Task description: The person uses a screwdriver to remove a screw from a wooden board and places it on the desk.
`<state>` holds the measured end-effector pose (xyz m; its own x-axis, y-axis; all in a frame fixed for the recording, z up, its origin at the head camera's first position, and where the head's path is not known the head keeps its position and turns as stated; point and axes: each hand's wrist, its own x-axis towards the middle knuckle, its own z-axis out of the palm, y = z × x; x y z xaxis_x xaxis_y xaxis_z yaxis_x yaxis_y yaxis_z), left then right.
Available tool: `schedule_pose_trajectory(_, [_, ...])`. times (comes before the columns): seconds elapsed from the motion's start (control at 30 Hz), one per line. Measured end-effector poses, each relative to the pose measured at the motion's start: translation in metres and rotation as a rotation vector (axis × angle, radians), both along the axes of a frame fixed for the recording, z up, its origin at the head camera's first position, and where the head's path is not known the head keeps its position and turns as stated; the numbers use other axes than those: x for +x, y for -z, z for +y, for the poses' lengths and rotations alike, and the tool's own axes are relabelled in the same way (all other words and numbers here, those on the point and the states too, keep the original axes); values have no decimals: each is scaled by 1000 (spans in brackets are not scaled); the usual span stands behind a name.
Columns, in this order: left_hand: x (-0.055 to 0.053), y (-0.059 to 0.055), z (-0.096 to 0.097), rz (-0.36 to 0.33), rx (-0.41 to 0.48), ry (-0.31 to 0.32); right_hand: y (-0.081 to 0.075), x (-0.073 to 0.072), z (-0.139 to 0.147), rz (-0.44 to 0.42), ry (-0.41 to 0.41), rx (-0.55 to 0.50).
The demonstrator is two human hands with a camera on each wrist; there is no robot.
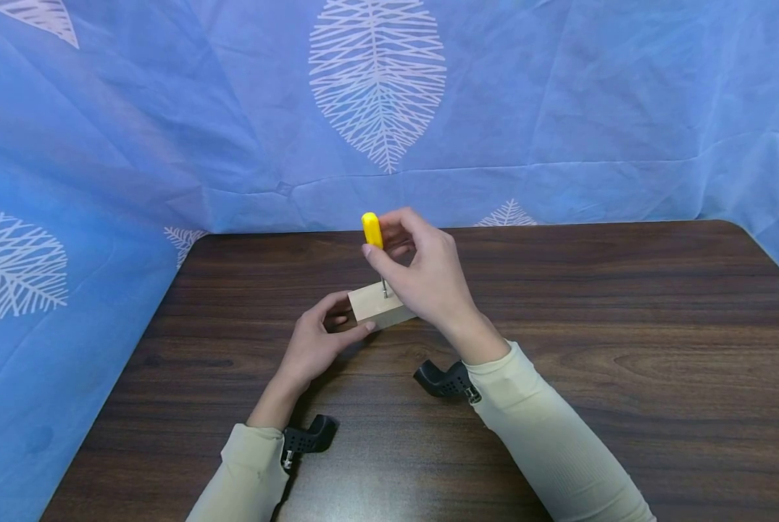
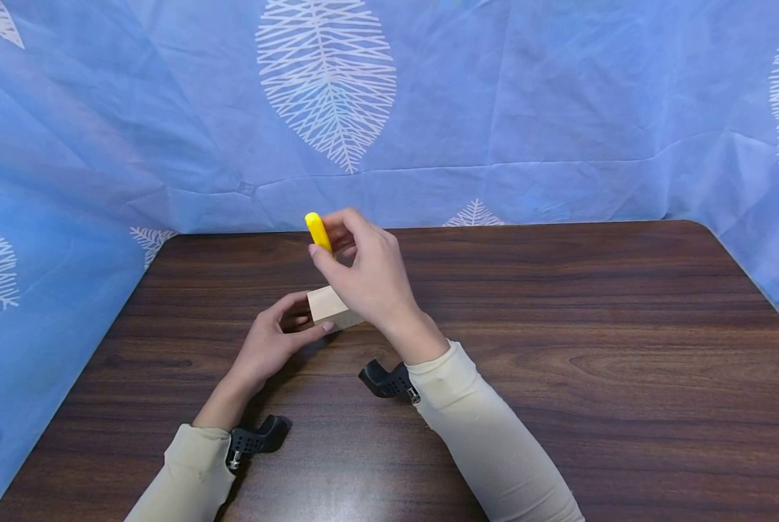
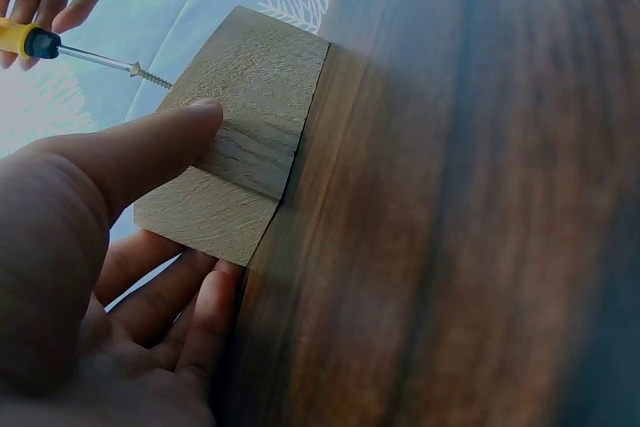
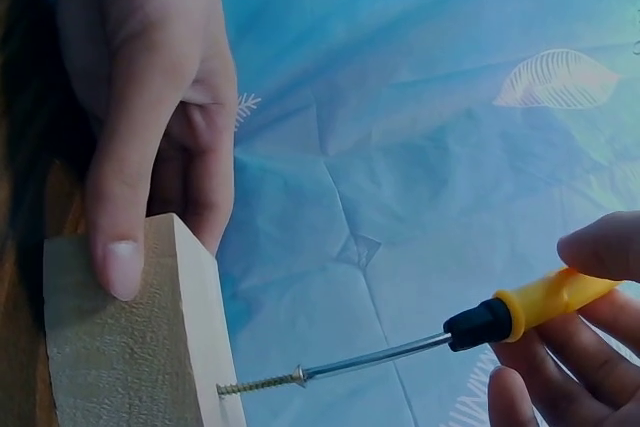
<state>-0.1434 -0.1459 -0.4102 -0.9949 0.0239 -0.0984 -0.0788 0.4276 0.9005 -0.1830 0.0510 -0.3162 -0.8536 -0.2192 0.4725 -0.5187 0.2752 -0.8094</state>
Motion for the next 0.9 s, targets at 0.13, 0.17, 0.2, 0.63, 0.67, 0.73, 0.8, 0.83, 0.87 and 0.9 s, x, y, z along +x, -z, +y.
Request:
schedule_pose_trajectory(0.13, [0, 0, 0, -3, 4, 0, 0, 1, -1, -17, -12, -2])
schedule_pose_trajectory(0.17, [0, 0, 0, -5, 4, -1, 0, 1, -2, -25, -13, 1])
schedule_pose_trajectory(0.2, [0, 0, 0, -6, 3, -2, -1, 1, -2, -31, -13, 4])
schedule_pose_trajectory(0.63, [-1, 2, 0, 0, -9, -9, 2, 2, -3, -10, 17, 13])
schedule_pose_trajectory(0.67, [-1, 2, 0, -3, -8, -8, 2, 3, -3, -6, 23, 16])
schedule_pose_trajectory(0.73, [-1, 1, 0, -8, -6, -6, 3, 2, -2, -6, 32, 19])
schedule_pose_trajectory(0.8, [-1, 1, 0, -11, 0, -4, 2, 3, -2, -9, 38, 22])
schedule_pose_trajectory(0.83, [-1, 1, 0, -10, -1, -3, 2, 3, -2, -10, 40, 23])
schedule_pose_trajectory(0.87, [-1, 1, 0, -9, -2, -2, 2, 3, -3, -13, 40, 20])
schedule_pose_trajectory(0.9, [-1, 1, 0, -5, -4, -1, 2, 2, -3, -13, 39, 15])
